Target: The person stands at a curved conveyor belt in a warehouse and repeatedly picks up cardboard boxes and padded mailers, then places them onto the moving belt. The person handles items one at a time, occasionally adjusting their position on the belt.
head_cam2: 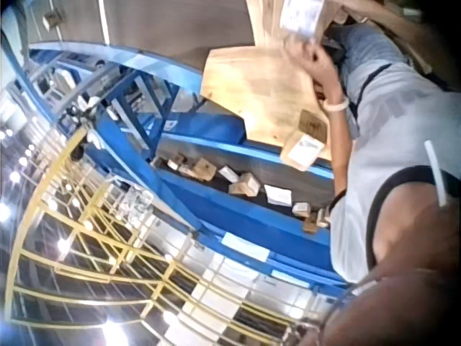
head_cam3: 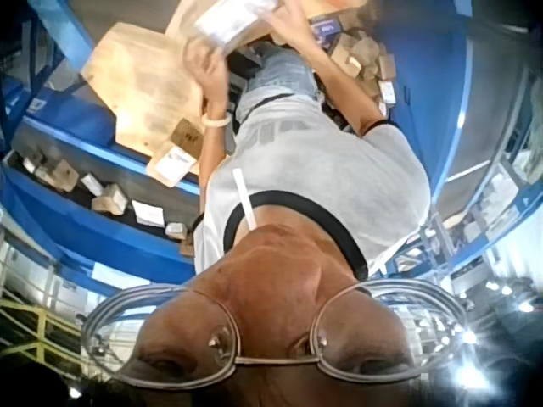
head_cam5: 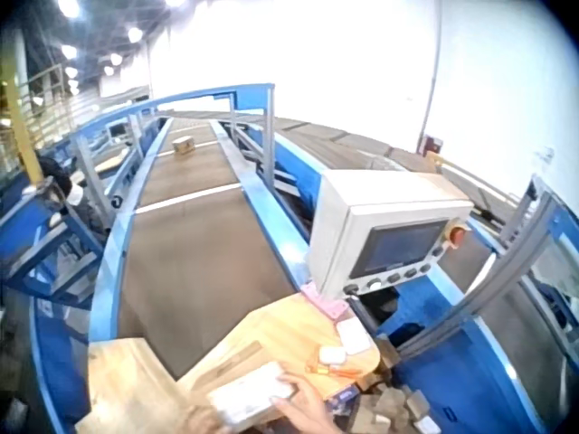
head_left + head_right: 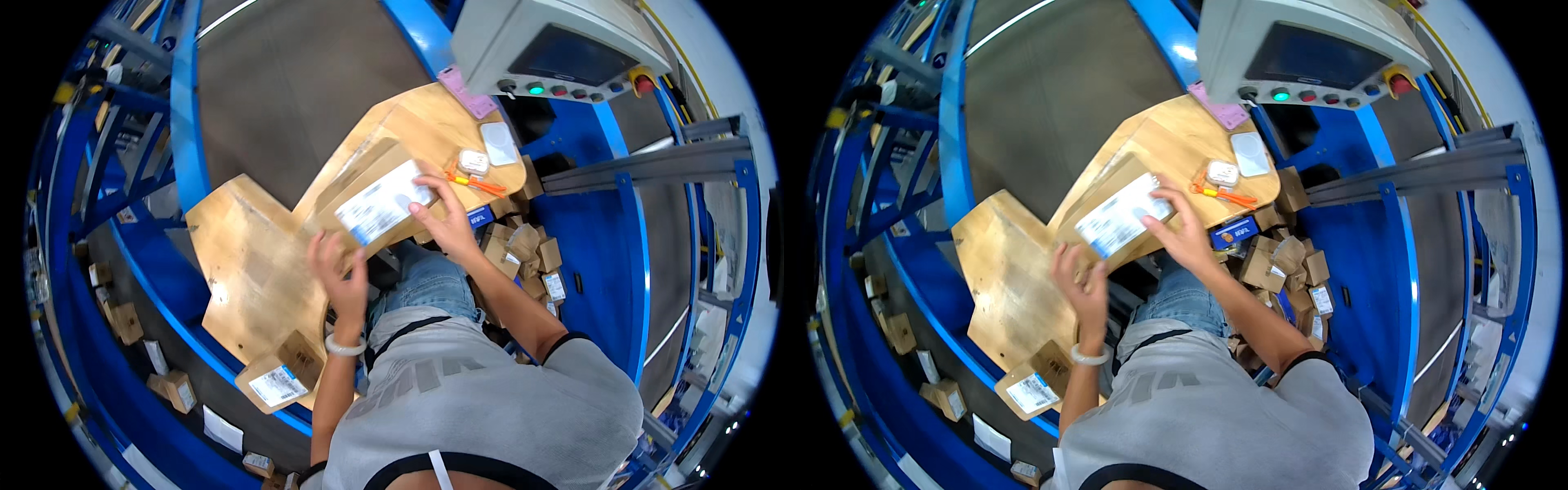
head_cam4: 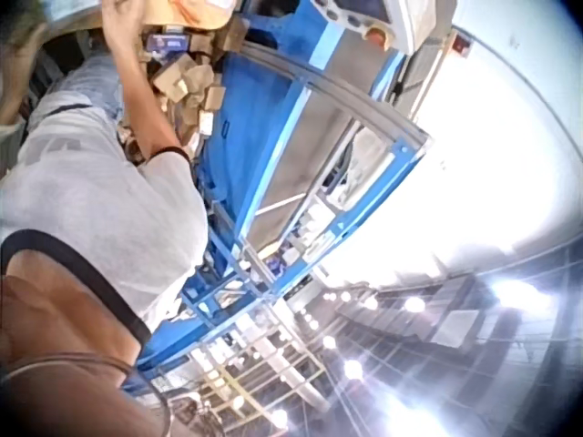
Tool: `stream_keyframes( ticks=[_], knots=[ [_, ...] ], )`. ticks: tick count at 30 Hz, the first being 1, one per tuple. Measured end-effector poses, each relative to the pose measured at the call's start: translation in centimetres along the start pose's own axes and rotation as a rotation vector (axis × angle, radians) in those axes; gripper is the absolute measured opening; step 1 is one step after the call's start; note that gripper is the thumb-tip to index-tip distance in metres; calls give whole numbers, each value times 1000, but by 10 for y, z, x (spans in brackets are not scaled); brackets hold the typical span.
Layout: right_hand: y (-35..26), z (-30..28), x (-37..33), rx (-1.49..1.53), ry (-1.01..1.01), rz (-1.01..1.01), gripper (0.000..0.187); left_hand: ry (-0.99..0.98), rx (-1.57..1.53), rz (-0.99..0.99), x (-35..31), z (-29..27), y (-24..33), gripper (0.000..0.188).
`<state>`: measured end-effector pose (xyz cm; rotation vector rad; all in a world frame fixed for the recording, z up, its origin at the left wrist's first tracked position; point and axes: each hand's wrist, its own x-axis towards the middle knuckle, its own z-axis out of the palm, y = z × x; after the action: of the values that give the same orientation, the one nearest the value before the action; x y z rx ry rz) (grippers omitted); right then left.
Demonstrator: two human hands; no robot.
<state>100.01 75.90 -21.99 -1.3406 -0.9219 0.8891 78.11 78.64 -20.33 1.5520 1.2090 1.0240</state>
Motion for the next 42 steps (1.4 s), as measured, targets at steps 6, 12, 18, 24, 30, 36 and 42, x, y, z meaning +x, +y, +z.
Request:
stream_keyframes(
  ticks=[6, 12, 18, 24, 30, 36, 42],
  knots=[
    [32, 5, -13, 183, 144, 563, 92, -59, 251, 34, 12, 14, -23, 74],
    [41, 81, 66, 282, -11, 509, 99, 262, 214, -69, -25, -83, 37, 67],
    [69, 189, 246, 261, -311, 637, 98, 823, 999, -327, -141, -308, 3, 67],
    [122, 201, 294, 424, -245, 572, 75, 754, 918, -522, -119, -327, -69, 88],
    [100, 148, 115, 229, -900, 966, 40, 658, 860, -785, -101, -313, -45, 88],
    [53, 147, 41, 453, -783, 1093, 48, 311, 317, -407, -9, -239, -66, 81],
    [40, 193, 46, 434, -269, 663, 66, -33, -286, -266, 99, -131, -95, 76]
  ],
)
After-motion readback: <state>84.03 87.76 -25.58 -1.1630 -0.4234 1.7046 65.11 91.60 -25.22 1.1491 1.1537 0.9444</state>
